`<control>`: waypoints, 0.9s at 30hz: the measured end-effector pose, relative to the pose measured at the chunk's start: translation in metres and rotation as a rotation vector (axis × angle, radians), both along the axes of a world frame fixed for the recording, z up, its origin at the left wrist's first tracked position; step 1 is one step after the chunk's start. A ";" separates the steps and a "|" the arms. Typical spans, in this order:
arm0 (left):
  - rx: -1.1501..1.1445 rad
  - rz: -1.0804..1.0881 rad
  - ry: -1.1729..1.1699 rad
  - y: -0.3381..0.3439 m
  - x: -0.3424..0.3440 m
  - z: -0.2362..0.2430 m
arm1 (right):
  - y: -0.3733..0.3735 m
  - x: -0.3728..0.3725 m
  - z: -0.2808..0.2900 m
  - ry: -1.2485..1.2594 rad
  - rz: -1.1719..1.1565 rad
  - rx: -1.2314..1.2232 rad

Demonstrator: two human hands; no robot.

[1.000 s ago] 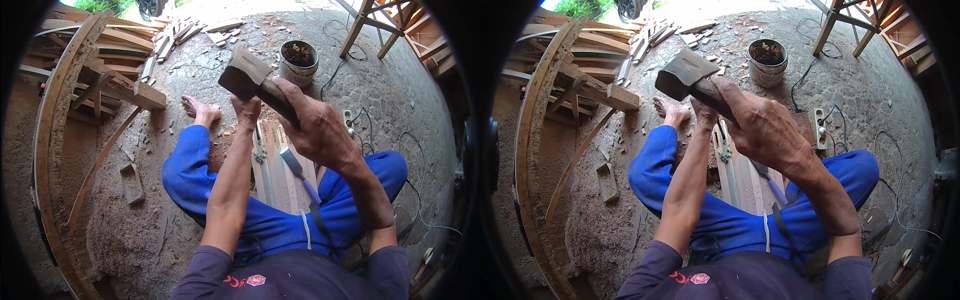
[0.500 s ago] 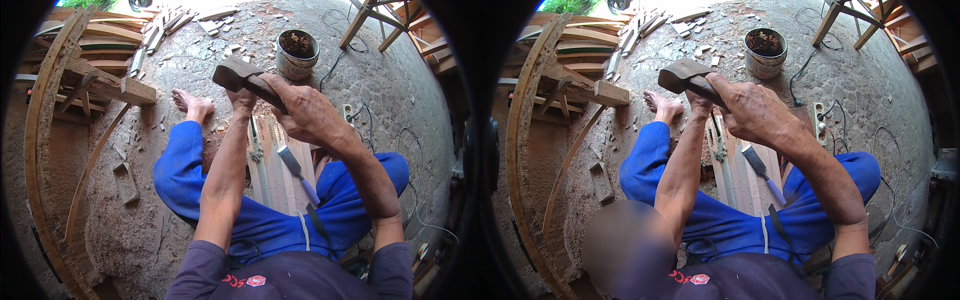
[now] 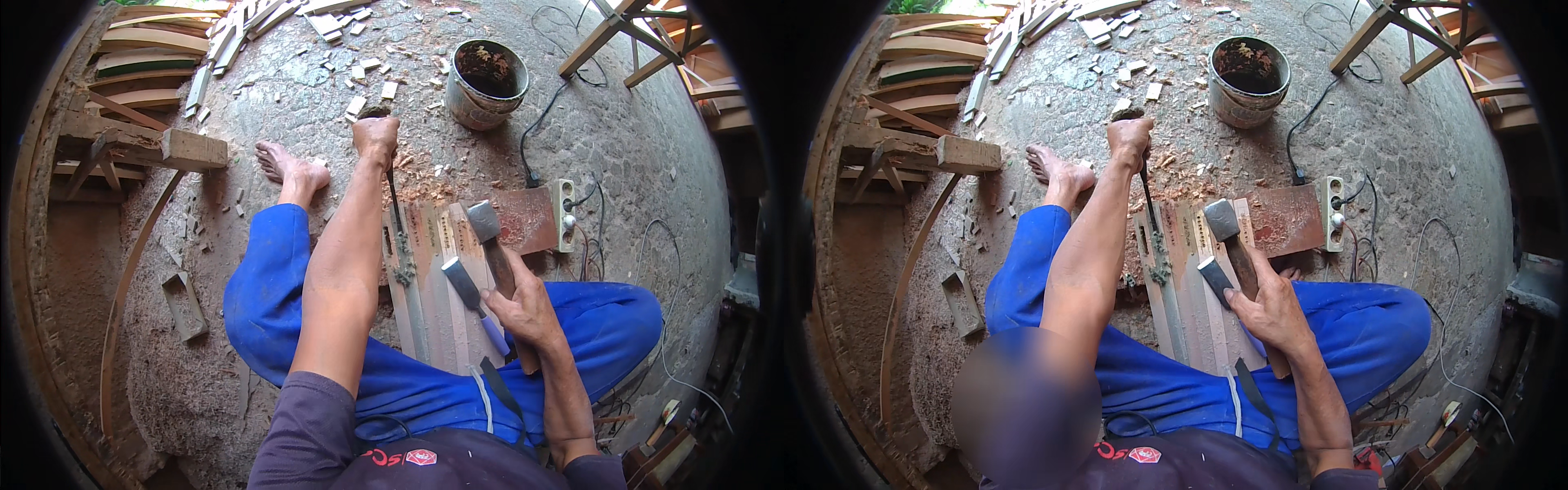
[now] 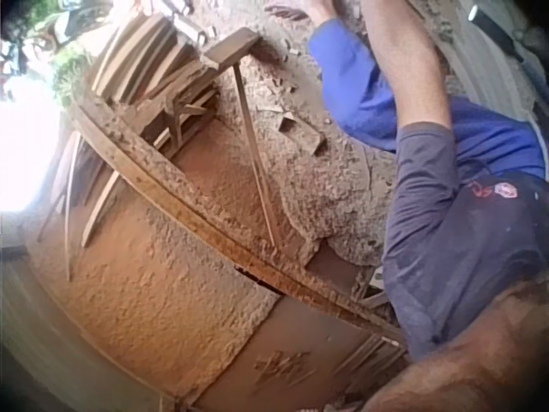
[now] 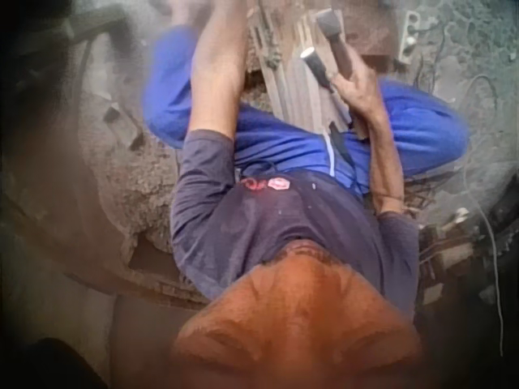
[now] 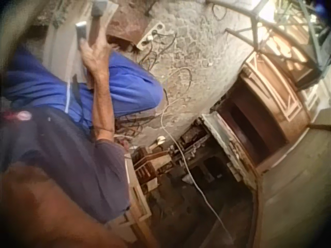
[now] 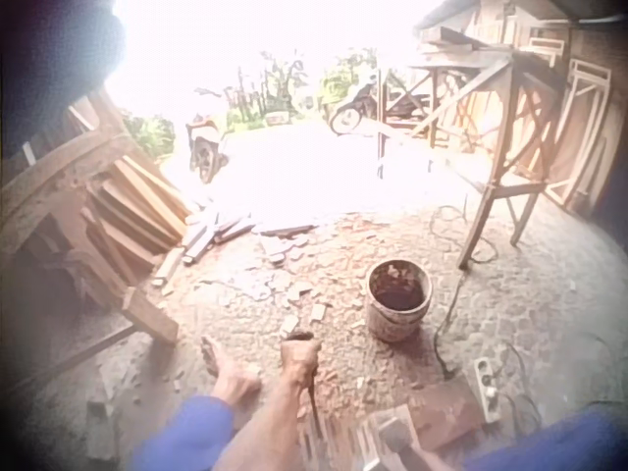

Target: The person sits on the floor and uses a chisel and mallet to carve a small wooden block. They repeatedly strike the chisel to remove wood shavings and occasionally scrape the surface with a putty knife.

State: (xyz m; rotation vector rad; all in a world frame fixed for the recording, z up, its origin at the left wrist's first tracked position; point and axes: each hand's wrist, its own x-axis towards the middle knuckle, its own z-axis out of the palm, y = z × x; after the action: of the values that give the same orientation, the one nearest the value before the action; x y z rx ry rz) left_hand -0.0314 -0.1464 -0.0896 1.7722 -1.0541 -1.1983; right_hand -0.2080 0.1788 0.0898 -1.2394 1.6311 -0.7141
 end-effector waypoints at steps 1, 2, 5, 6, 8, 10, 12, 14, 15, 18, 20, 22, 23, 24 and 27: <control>0.123 -0.009 0.096 0.004 -0.024 0.012 | 0.003 -0.009 -0.007 -0.024 -0.039 0.052; 0.193 -0.073 0.178 0.005 -0.023 0.020 | 0.007 -0.009 -0.012 -0.073 -0.051 0.113; 0.321 -0.160 0.332 0.001 0.000 0.027 | 0.006 -0.002 -0.017 -0.072 -0.039 0.183; 0.318 -0.133 0.265 0.005 0.002 0.027 | 0.007 0.001 -0.019 -0.089 -0.034 0.204; 0.226 -0.112 0.191 0.010 -0.010 0.041 | 0.007 -0.001 -0.024 -0.144 -0.048 0.218; -0.014 -0.280 0.174 0.045 -0.015 0.078 | 0.012 -0.003 -0.036 -0.139 -0.049 0.175; -0.307 -0.354 0.075 0.103 -0.014 0.124 | 0.015 -0.002 -0.042 -0.157 -0.050 0.131; -0.414 -0.478 -0.096 0.139 -0.016 0.166 | 0.014 -0.003 -0.041 -0.168 -0.041 0.149; -0.344 -0.615 -0.192 0.147 -0.014 0.193 | 0.013 -0.004 -0.040 -0.177 -0.035 0.157; -0.580 -0.436 -0.031 0.163 -0.011 0.231 | 0.012 0.001 -0.036 -0.252 -0.090 0.230; -0.586 -0.355 0.171 0.156 -0.002 0.230 | 0.009 0.003 -0.041 -0.259 -0.058 0.261; -0.575 -0.357 0.192 0.144 0.002 0.208 | 0.009 0.002 -0.052 -0.263 -0.051 0.268; -0.570 -0.357 0.202 0.143 0.004 0.199 | 0.009 0.003 -0.061 -0.268 -0.058 0.258; -0.602 -0.344 0.133 0.144 0.007 0.190 | 0.010 0.002 -0.066 -0.274 -0.065 0.249; -0.782 -0.229 0.103 0.150 0.011 0.163 | 0.009 0.006 -0.061 -0.268 -0.067 0.235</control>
State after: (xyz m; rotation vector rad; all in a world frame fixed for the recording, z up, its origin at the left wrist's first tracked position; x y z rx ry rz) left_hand -0.0207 0.0037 0.0732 0.9945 -1.4380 -0.8168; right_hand -0.2024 0.1877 0.0286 -0.8851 1.4905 -0.6767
